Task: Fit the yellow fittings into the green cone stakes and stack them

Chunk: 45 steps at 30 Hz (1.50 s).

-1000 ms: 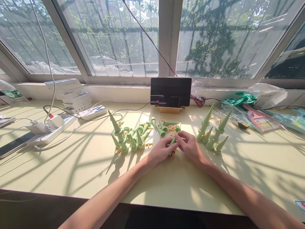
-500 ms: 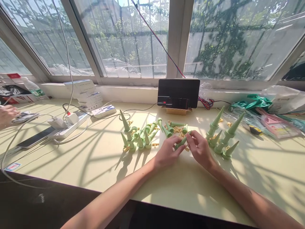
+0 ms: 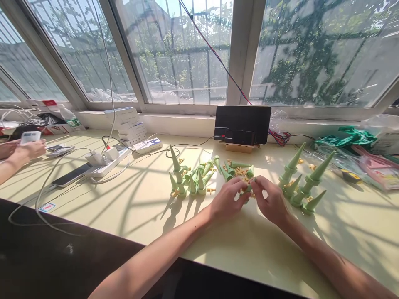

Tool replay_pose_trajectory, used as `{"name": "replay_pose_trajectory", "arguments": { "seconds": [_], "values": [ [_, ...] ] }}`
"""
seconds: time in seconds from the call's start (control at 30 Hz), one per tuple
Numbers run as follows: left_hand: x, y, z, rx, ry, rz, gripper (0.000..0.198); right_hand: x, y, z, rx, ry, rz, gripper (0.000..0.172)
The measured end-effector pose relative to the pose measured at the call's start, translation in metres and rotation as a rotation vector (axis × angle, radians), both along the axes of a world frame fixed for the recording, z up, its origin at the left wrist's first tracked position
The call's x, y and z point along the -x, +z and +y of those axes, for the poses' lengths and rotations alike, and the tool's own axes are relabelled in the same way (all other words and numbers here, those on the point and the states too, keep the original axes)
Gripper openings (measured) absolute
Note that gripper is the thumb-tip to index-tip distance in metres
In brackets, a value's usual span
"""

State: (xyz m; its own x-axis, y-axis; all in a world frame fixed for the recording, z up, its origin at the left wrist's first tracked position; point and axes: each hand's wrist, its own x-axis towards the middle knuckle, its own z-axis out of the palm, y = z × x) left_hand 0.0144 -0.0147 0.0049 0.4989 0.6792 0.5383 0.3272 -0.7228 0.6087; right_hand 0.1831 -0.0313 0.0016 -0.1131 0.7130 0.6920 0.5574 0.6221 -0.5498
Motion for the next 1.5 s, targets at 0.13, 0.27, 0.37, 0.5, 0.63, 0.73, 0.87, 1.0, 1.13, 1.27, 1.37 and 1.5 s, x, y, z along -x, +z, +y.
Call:
{"name": "replay_pose_trajectory", "arguments": {
  "seconds": [0.13, 0.27, 0.37, 0.5, 0.63, 0.73, 0.87, 1.0, 1.13, 1.27, 1.37, 1.5],
  "values": [
    [0.001, 0.002, -0.001, -0.023, -0.013, 0.001, 0.016, 0.000, 0.001, -0.003, 0.061, 0.001, 0.145, 0.037],
    [0.004, 0.006, -0.006, -0.143, -0.059, -0.016, 0.015, 0.000, -0.001, -0.002, 0.131, 0.030, 0.332, 0.040],
    [0.009, 0.012, -0.020, -0.292, -0.081, 0.042, 0.009, 0.001, -0.003, -0.001, 0.178, 0.053, 0.383, 0.040],
    [0.026, 0.031, -0.048, -0.519, -0.017, 0.090, 0.005, 0.003, -0.006, 0.000, 0.214, 0.058, 0.366, 0.040],
    [0.056, 0.067, -0.066, -0.608, 0.212, -0.159, 0.013, 0.004, -0.008, -0.001, 0.232, 0.053, 0.318, 0.040],
    [0.087, 0.097, -0.067, -0.584, 0.470, -0.420, 0.007, 0.004, -0.007, -0.002, 0.240, 0.039, 0.286, 0.040],
    [0.126, 0.118, -0.060, -0.502, 0.764, -0.678, 0.013, 0.002, -0.007, -0.004, 0.251, 0.052, 0.285, 0.039],
    [0.154, 0.114, -0.047, -0.381, 0.928, -0.675, 0.018, 0.001, -0.009, -0.004, 0.259, 0.078, 0.291, 0.038],
    [0.166, 0.094, -0.031, -0.217, 0.937, -0.526, 0.020, -0.001, -0.012, -0.003, 0.268, 0.092, 0.295, 0.039],
    [0.166, 0.075, -0.017, -0.141, 0.899, -0.473, 0.024, -0.004, -0.015, -0.002, 0.279, 0.114, 0.294, 0.038],
    [0.164, 0.063, -0.009, -0.083, 0.915, -0.470, 0.026, -0.005, -0.015, -0.002, 0.286, 0.113, 0.291, 0.038],
    [0.163, 0.052, -0.004, -0.084, 0.899, -0.370, 0.026, -0.004, -0.013, -0.003, 0.290, 0.107, 0.282, 0.040]
  ]
}}
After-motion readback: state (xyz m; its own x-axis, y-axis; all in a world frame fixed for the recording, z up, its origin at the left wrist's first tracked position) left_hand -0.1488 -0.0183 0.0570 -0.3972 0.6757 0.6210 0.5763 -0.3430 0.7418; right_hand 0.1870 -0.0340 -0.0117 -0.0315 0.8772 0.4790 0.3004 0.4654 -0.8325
